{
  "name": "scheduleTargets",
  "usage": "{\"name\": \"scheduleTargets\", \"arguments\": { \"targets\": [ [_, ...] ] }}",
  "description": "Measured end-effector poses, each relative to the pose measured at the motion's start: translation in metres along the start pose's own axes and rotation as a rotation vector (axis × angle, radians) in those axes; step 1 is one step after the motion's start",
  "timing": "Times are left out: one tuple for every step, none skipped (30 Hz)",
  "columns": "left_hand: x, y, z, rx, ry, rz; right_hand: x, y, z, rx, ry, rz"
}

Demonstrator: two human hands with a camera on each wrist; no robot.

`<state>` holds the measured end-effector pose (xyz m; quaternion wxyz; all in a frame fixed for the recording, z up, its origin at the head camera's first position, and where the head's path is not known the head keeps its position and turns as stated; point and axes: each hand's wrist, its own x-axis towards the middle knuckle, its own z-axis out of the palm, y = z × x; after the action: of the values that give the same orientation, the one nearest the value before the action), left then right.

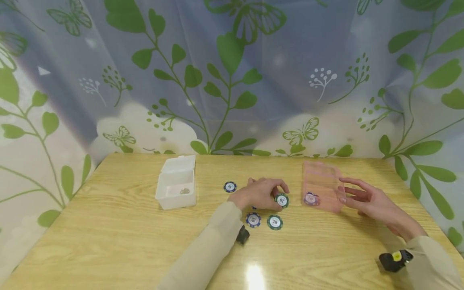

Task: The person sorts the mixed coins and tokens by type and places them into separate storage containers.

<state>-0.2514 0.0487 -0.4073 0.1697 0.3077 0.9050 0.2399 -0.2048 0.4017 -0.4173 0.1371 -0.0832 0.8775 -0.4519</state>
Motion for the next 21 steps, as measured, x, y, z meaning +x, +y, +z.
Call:
{"name": "scheduleTargets", "arguments": {
  "targets": [
    [0.0001,-0.0006,-0.0002,-0.006,-0.004,0.004,-0.0001,0.0000,0.0000,-0.002,0.000,0.001],
    [0.0000,-0.0012,-0.0005,-0.007,-0.008,0.005,-0.0002,0.0000,0.0000,-0.002,0.000,0.001],
    [0.0001,-0.0017,-0.0006,-0.008,-0.012,0.007,-0.0003,0.0000,-0.0001,-0.002,-0.001,0.001],
    [0.0002,-0.0023,-0.0007,-0.012,-0.017,0.007,-0.0004,0.0000,-0.0002,-0.002,0.000,0.001],
    [0.0003,-0.0028,-0.0008,-0.015,-0.020,0.008,-0.0004,0.0000,-0.0001,-0.001,0.001,-0.001],
    [0.0003,-0.0032,-0.0010,-0.017,-0.023,0.009,-0.0004,0.0000,-0.0001,-0.001,0.002,-0.003],
    [0.0003,-0.0036,-0.0011,-0.022,-0.026,0.009,-0.0004,0.0000,-0.0001,0.000,0.003,-0.005],
    [0.0005,-0.0040,-0.0011,-0.024,-0.028,0.010,-0.0003,0.0001,0.0000,0.003,0.003,-0.007],
    [0.0006,-0.0043,-0.0011,-0.029,-0.030,0.011,-0.0002,0.0001,0.0000,0.004,0.003,-0.009],
    [0.0005,-0.0045,-0.0012,-0.034,-0.032,0.011,-0.0002,0.0002,0.0000,0.004,0.003,-0.011],
    [0.0006,-0.0047,-0.0013,-0.038,-0.033,0.012,-0.0002,0.0003,0.0000,0.005,0.003,-0.012],
    [0.0006,-0.0049,-0.0013,-0.041,-0.034,0.010,-0.0002,0.0004,-0.0001,0.004,0.003,-0.012],
    [0.0006,-0.0051,-0.0014,-0.043,-0.034,0.009,-0.0003,0.0005,-0.0001,0.004,0.002,-0.012],
    [0.0008,-0.0054,-0.0013,-0.044,-0.034,0.011,-0.0003,0.0007,-0.0002,0.004,0.002,-0.012],
    [0.0008,-0.0055,-0.0012,-0.045,-0.033,0.011,-0.0003,0.0008,-0.0003,0.003,0.001,-0.012],
    [0.0008,-0.0057,-0.0012,-0.044,-0.032,0.011,-0.0004,0.0010,-0.0003,0.003,0.001,-0.011],
    [0.0009,-0.0060,-0.0010,-0.041,-0.031,0.010,-0.0003,0.0011,-0.0004,0.003,0.000,-0.011],
    [0.0009,-0.0061,-0.0010,-0.037,-0.029,0.008,-0.0003,0.0011,-0.0004,0.003,-0.001,-0.010],
    [0.0007,-0.0062,-0.0010,-0.036,-0.028,0.009,-0.0002,0.0012,-0.0004,0.004,-0.001,-0.008],
    [0.0007,-0.0062,-0.0009,-0.035,-0.027,0.010,-0.0001,0.0011,-0.0003,0.004,-0.001,-0.008],
    [0.0006,-0.0062,-0.0008,-0.034,-0.027,0.009,0.0000,0.0011,-0.0002,0.004,-0.001,-0.007]
  ]
}}
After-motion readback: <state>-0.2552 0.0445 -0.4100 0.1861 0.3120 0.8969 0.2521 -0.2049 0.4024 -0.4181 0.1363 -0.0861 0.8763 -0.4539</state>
